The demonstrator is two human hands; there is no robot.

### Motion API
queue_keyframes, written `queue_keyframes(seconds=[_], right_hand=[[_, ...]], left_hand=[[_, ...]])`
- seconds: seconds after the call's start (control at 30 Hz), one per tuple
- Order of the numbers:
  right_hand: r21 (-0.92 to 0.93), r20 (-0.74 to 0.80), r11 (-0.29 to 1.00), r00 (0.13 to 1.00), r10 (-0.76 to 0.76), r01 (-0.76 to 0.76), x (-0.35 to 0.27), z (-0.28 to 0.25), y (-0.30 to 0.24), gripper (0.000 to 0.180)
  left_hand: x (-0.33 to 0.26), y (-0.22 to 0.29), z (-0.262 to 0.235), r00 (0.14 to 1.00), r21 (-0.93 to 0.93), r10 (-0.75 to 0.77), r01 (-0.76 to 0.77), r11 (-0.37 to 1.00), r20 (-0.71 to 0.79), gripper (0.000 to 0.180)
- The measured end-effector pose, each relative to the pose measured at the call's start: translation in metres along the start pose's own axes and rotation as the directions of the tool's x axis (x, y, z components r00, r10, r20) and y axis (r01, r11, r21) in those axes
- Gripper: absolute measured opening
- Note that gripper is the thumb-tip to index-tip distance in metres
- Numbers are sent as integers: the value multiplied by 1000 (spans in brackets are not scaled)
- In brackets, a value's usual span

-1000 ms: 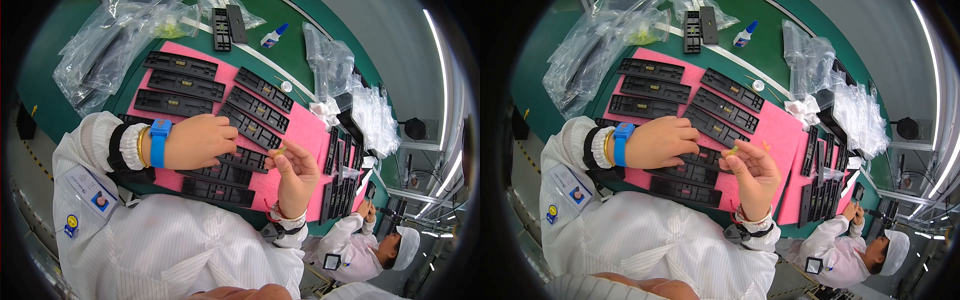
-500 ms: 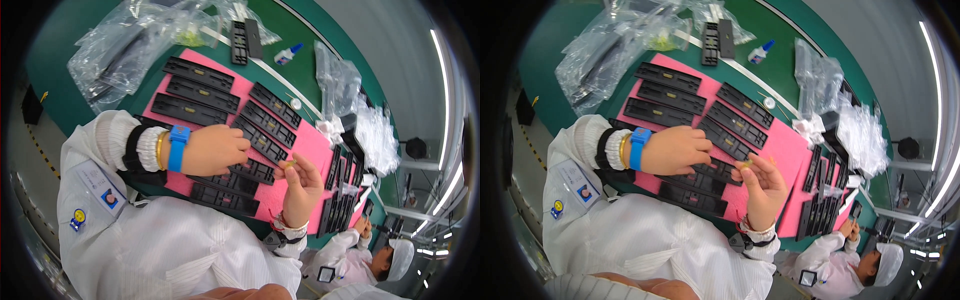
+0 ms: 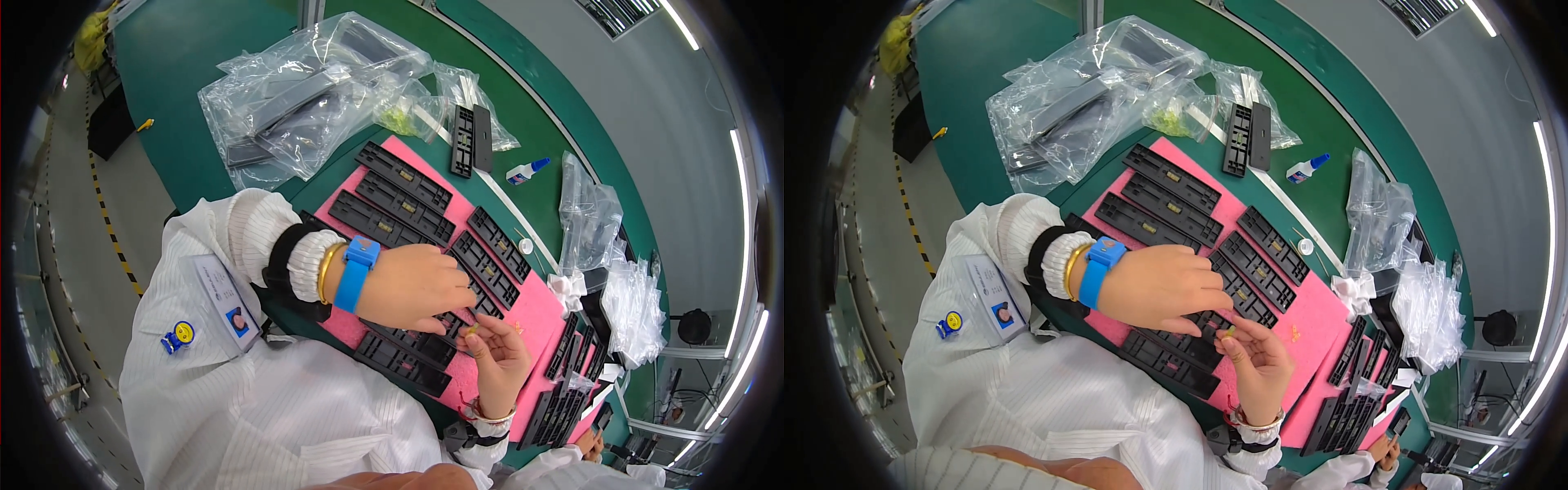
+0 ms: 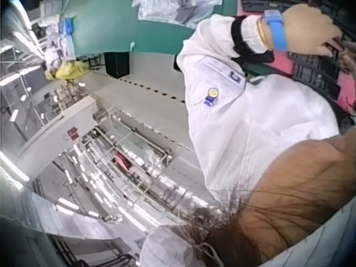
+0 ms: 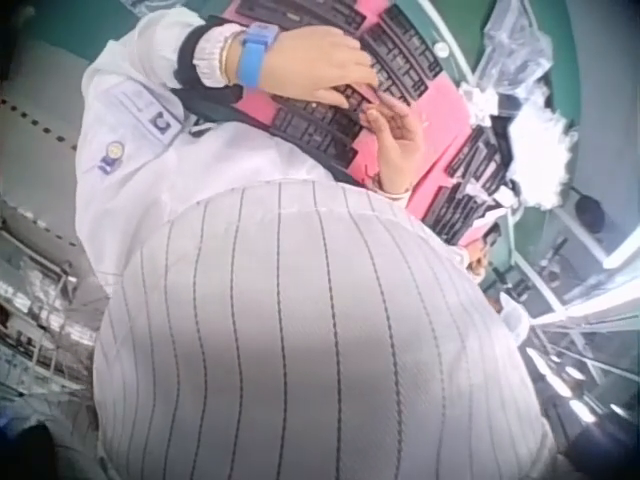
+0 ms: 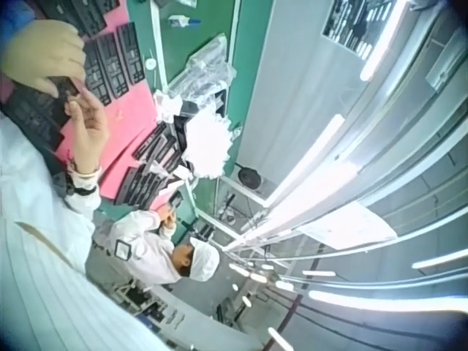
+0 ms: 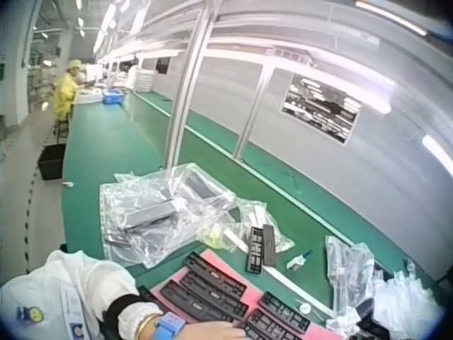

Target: Assembling small electrical contacts into black plastic component housings at a factory workstation.

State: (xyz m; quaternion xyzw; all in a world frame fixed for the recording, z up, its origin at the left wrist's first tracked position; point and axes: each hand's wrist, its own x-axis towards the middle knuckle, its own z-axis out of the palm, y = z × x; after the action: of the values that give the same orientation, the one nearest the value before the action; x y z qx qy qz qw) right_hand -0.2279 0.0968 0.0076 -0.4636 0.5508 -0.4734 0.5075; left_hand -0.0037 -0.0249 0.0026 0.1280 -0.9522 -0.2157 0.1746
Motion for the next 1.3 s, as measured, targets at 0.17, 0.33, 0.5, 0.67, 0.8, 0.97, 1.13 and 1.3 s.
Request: queue_keyframes(seconds=[0.17,0.33,0.5,0.67,0.8,0.97,1.13,1.3], right_hand=[[-68,0,997,999,-47,47,-3,-13,-5,28],[-93,-8,994,998,-65,64,-6,-26,0,27],[-145,-5,988,999,-53,52,-3,-33,0,27],[-190,-22,981,999,-48,43,-3,-37,0,27],[-204,-29,978,998,-48,41,1,-41,0,27],[-202,-35,978,998,-59,51,10,-38,-3,28],[-190,-45,979,995,-88,78,25,-30,-8,28],[-241,-74,945,966,-246,223,43,1,-38,22]], left_hand=[[-13,-20,-44,998,143,-51,54,988,-28,57],[-33,-124,-77,931,346,-160,277,896,-329,64],[-53,-217,-60,898,429,-219,382,819,-381,65],[-46,-234,-52,854,364,-256,439,821,-452,50],[-48,-243,-51,803,275,-349,518,810,-483,26],[-57,-238,-54,734,137,-324,491,860,-597,15],[-55,-205,-68,688,-77,-374,422,903,-622,16],[-52,-140,-72,739,-282,-414,306,909,-532,18]])
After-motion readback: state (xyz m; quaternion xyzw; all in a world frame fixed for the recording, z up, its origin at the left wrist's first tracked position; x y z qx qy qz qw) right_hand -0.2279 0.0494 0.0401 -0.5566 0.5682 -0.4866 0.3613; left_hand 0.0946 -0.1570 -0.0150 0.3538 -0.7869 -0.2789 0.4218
